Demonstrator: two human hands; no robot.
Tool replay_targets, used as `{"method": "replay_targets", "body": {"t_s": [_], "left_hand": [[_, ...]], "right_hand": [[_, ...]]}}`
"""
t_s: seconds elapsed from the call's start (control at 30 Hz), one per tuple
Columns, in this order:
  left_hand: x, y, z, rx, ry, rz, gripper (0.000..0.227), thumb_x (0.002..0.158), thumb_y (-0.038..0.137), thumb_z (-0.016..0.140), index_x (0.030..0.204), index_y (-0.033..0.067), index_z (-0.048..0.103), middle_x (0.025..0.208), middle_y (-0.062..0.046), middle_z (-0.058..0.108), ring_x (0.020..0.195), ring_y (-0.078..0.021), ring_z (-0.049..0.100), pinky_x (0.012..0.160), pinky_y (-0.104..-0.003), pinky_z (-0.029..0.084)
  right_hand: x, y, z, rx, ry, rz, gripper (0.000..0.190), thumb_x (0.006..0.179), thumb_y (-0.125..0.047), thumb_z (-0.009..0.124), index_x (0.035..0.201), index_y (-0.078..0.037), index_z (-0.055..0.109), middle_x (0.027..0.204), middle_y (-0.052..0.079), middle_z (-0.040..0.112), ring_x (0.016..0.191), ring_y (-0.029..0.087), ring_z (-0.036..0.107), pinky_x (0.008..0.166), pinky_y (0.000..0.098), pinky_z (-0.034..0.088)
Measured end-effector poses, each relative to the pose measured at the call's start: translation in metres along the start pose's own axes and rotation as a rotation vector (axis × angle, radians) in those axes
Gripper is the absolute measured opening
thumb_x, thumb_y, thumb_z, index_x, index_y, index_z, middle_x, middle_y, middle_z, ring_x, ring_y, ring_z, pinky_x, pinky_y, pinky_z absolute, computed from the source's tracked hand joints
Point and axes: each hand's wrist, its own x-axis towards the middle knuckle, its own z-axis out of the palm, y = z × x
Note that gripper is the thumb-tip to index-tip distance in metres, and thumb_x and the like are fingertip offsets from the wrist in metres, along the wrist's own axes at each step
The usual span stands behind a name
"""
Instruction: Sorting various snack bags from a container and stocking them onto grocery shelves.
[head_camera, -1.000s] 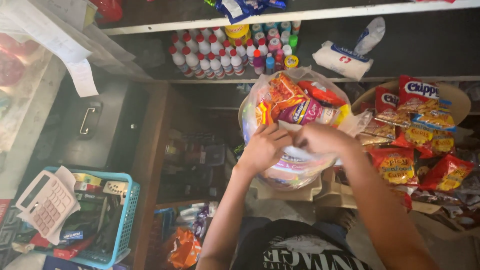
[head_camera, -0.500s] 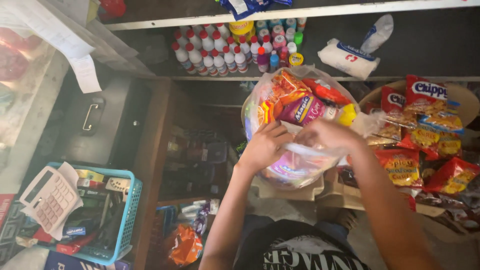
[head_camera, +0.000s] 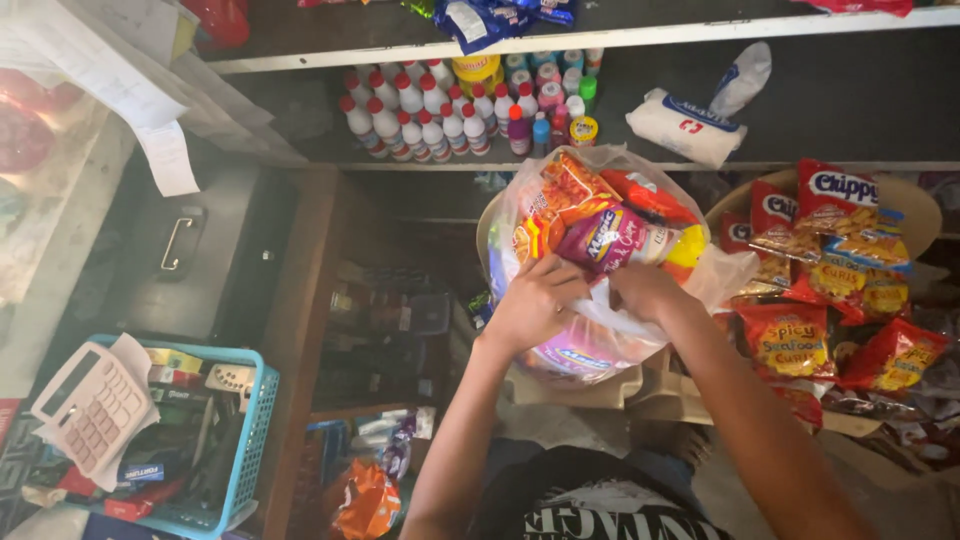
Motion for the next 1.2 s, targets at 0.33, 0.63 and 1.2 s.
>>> {"method": "replay_targets", "body": {"t_s": [0.33, 0.63, 1.2], "left_hand": [[0.041, -0.011, -0.059, -0.167, -0.19, 0.055, 0.04, 0.077, 0.023, 0.081, 0.115, 0.015, 0.075, 0.115, -0.004, 0.072, 0.114, -0.0269, 0.064, 0.105, -0.041, 0.05], [0.105, -0.141, -0.092, 0.072, 0.263, -0.14, 0.044, 0.084, 0.014, 0.078, 0.127, 0.0143, 0.069, 0.131, -0.014, 0.058, 0.127, -0.0368, 0.053, 0.109, -0.045, 0.044], [0.179, -0.377, -0.01, 0.936, 0.032, -0.149, 0.068, 0.087, 0.002, 0.065, 0.152, 0.015, 0.048, 0.153, -0.022, 0.043, 0.139, -0.0377, 0.044, 0.115, -0.067, 0.028]], "right_hand": [[-0.046, -0.055, -0.154, 0.047, 0.012, -0.166, 0.036, 0.084, -0.025, 0.075, 0.119, -0.018, 0.077, 0.1, 0.01, 0.077, 0.089, 0.025, 0.076, 0.079, 0.0389, 0.057], [0.074, -0.05, -0.229, -0.066, 0.716, -0.581, 0.039, 0.078, -0.017, 0.079, 0.117, -0.014, 0.073, 0.137, 0.016, 0.062, 0.127, 0.039, 0.055, 0.106, 0.0474, 0.043], [0.231, -0.038, -0.24, -0.351, 0.768, 0.047, 0.038, 0.106, -0.046, 0.05, 0.143, -0.041, 0.055, 0.148, 0.015, 0.05, 0.143, 0.039, 0.042, 0.119, 0.072, 0.022]]}}
